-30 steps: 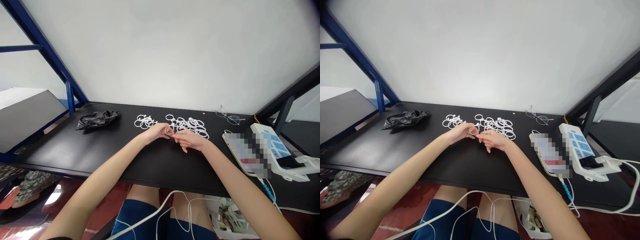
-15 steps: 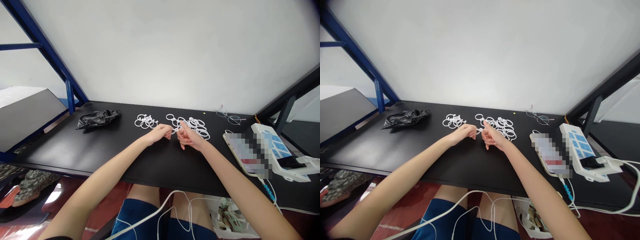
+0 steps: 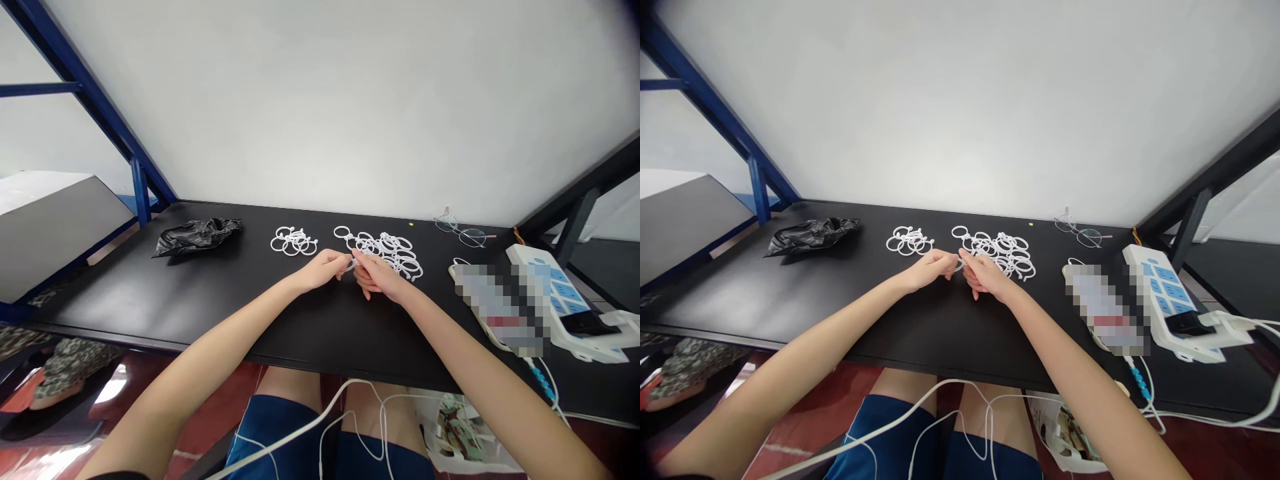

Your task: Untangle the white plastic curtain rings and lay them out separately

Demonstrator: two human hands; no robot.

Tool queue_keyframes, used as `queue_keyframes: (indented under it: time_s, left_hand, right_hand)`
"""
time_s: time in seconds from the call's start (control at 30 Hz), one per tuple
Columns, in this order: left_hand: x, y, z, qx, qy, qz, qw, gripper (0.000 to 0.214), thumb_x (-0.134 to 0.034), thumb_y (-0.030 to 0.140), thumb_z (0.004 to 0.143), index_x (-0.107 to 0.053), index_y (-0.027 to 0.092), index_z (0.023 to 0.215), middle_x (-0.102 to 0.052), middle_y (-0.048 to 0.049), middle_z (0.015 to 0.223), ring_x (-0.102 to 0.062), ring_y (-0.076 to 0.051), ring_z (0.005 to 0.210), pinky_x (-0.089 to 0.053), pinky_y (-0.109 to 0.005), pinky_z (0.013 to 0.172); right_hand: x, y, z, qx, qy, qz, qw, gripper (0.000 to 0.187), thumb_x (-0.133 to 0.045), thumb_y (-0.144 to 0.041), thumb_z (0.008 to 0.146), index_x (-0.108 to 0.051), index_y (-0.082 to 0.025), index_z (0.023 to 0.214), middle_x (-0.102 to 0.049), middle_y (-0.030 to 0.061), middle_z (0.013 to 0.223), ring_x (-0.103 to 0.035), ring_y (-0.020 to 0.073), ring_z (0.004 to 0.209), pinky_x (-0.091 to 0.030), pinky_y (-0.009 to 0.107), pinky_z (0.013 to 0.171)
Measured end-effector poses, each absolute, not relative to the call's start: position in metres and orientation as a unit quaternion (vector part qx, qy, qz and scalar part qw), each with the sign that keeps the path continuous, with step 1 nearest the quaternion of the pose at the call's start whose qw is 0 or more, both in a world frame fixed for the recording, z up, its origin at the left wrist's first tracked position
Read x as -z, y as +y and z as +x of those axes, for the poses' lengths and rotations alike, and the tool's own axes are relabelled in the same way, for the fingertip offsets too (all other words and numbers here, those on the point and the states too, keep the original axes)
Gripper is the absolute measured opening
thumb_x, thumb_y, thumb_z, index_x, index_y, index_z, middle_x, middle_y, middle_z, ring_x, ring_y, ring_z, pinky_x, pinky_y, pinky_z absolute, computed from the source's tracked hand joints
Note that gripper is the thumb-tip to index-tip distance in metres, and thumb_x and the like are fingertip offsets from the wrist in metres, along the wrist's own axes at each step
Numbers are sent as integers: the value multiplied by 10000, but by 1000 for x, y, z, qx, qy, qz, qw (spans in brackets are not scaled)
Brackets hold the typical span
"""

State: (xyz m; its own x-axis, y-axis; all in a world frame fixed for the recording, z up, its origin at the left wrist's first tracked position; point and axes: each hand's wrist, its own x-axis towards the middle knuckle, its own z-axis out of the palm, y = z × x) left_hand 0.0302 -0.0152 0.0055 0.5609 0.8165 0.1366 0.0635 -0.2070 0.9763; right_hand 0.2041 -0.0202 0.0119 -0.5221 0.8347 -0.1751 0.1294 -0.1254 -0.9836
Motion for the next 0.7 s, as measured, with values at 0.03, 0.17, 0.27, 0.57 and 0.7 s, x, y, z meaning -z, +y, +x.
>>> queue_keyframes:
  time_s: [0.03,0.17,0.27,0.57,0.7]
  left_hand:
    - [-5,-16,30,-345,319,701,537,388,-407,358,854,-348,180,514,-364,32,527,-365,-91,546,-407,-252,602]
    - [-3,-18,32,-349,331,721,499,399,-394,358,875,-356,179,521,-380,28,522,-367,-92,540,-395,-243,579]
    - [-3,-22,33,-348,360,733,460,437,-363,382,914,-354,177,529,-376,29,508,-348,-88,514,-338,-238,535]
    - [-8,-27,32,-348,374,752,416,470,-360,392,938,-362,175,521,-364,31,484,-326,-86,484,-252,-247,502]
    - [-7,-26,32,-353,363,755,417,475,-363,397,934,-372,172,516,-382,30,486,-337,-86,490,-265,-243,508]
  right_hand:
    - [-10,-21,203,-624,-602,-407,287,641,-459,-660,879,-280,-224,444,-225,-90,366,-235,36,283,-424,208,325]
    - [-6,-22,199,-597,-615,-414,306,640,-455,-646,886,-286,-224,436,-241,-80,364,-254,40,284,-399,199,294]
    - [-5,-22,199,-587,-628,-412,302,631,-438,-641,895,-296,-225,442,-242,-78,372,-265,45,292,-406,198,295]
    - [-2,-22,198,-568,-651,-411,291,633,-417,-657,890,-290,-232,438,-238,-69,370,-271,55,307,-410,203,306]
    - [-2,-21,198,-573,-647,-409,294,622,-424,-641,894,-294,-233,444,-238,-74,375,-257,51,304,-415,207,308]
